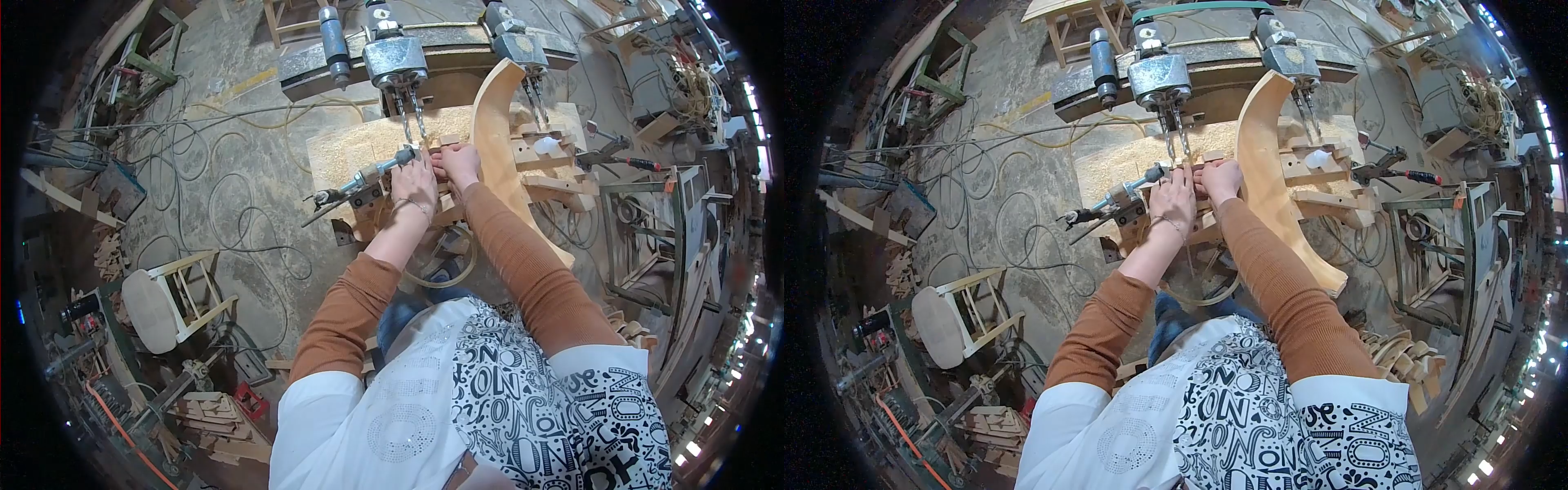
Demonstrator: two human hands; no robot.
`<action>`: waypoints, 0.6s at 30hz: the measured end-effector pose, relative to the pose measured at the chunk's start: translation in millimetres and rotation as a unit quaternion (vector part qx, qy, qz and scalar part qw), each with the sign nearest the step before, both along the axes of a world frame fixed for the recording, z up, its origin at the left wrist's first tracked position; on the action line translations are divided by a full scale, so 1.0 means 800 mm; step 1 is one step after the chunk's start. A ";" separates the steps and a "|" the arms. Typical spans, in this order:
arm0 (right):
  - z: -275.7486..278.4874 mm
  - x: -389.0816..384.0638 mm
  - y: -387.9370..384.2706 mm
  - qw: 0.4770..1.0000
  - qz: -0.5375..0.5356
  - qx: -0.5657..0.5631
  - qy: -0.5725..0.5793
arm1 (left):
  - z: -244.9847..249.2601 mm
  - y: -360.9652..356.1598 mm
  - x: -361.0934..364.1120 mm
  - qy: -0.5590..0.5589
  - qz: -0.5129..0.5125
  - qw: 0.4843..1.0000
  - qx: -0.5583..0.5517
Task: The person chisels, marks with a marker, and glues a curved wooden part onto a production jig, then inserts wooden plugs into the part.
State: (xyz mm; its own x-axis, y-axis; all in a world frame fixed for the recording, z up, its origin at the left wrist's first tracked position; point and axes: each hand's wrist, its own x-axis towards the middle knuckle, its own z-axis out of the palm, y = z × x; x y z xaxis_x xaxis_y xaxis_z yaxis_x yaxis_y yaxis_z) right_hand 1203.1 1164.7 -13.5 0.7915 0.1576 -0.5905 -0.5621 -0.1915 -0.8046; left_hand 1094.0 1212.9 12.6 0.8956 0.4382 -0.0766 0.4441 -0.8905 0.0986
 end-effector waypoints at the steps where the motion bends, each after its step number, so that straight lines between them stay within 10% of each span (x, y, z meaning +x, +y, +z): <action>1: -0.002 0.001 0.000 1.000 0.000 0.000 -0.001 | 0.000 0.000 0.000 -0.001 0.000 1.000 0.000; 18: 0.008 -0.001 -0.003 0.999 0.023 -0.024 -0.004 | 0.003 0.000 0.002 0.019 -0.010 1.000 0.021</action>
State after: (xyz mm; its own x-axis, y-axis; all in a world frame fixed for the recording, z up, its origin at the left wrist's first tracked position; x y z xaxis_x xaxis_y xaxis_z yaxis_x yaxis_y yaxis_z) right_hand 1201.9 1162.2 -6.9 0.7890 0.1664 -0.5914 -0.5447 -0.2558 -0.7987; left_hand 1095.6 1212.6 14.9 0.9008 0.4242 -0.0926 0.4293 -0.9021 0.0436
